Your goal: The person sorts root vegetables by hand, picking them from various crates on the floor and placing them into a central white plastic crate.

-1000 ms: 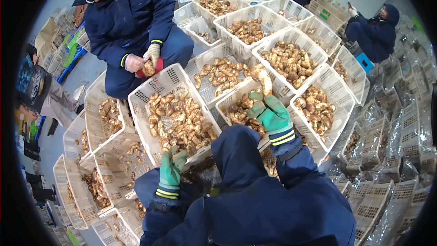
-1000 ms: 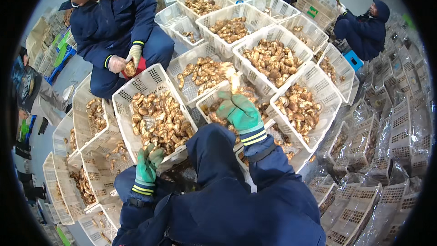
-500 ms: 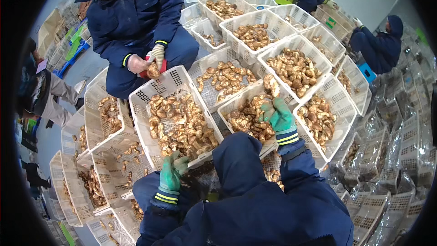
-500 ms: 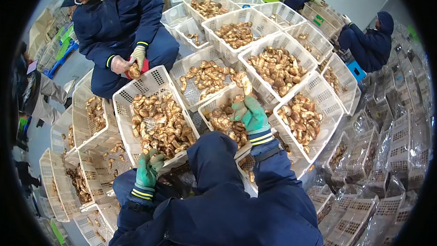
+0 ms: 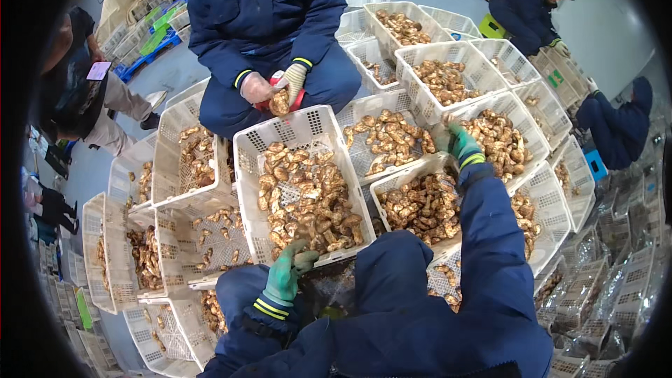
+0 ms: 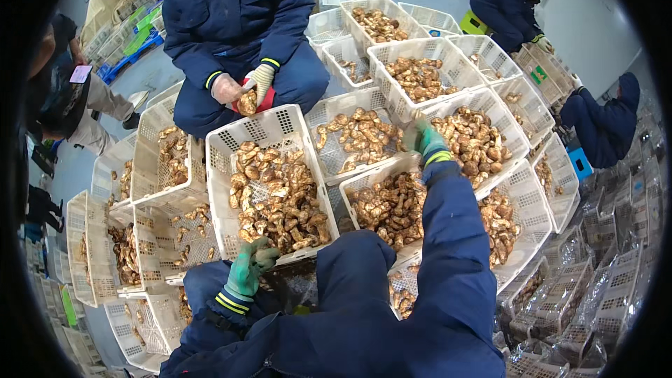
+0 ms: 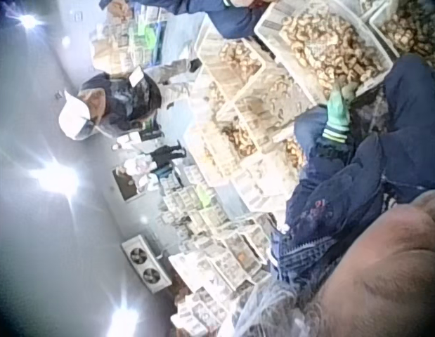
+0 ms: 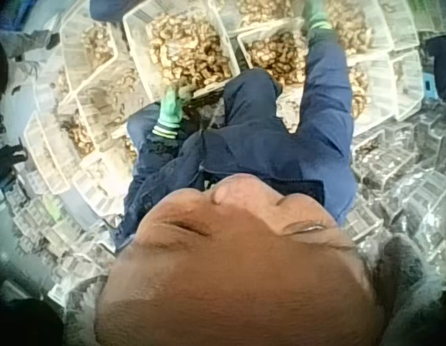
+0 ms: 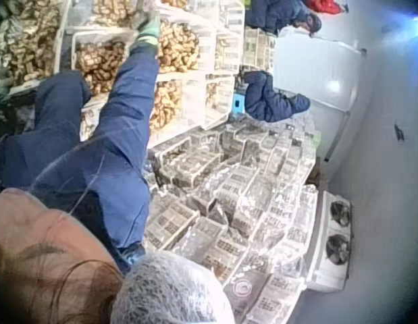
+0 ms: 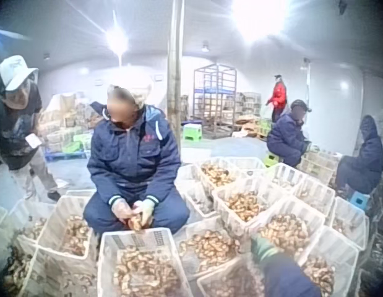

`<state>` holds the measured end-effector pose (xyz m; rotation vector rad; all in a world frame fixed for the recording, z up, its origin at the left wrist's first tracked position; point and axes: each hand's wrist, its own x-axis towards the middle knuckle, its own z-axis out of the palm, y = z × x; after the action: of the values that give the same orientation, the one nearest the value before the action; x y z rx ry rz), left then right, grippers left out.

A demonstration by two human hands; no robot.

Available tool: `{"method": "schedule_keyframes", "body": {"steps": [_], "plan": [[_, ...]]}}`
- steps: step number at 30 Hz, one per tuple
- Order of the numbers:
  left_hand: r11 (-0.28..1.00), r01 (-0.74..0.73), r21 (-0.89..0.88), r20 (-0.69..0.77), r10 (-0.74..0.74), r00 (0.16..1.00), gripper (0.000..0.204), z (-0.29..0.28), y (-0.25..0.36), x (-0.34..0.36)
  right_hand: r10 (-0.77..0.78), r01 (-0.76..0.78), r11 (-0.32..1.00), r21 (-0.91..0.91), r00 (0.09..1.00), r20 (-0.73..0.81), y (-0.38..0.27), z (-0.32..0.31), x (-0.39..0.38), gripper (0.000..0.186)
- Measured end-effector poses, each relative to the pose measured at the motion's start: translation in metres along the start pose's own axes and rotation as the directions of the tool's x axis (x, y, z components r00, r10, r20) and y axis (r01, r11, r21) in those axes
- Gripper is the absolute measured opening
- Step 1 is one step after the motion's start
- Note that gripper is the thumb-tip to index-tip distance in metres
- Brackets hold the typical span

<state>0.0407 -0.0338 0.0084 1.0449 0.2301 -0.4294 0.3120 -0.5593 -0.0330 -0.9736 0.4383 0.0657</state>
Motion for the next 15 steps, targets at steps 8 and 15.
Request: {"method": "schedule_keyframes", "body": {"steps": [8,15], "plan": [[0.956,-0.14,0.259,0.079,0.124,0.989,0.058,-0.028,0.0,-0.038,0.061,0.116,0.914,-0.389,0.908,0.414,0.032,0.197,-0.087,0.038],[0.225,-0.39,0.893,0.416,-0.077,0.906,0.044,-0.06,-0.045,-0.04,0.258,0.766,0.198,-0.611,0.561,0.787,0.108,0.299,-0.191,0.026]]}}
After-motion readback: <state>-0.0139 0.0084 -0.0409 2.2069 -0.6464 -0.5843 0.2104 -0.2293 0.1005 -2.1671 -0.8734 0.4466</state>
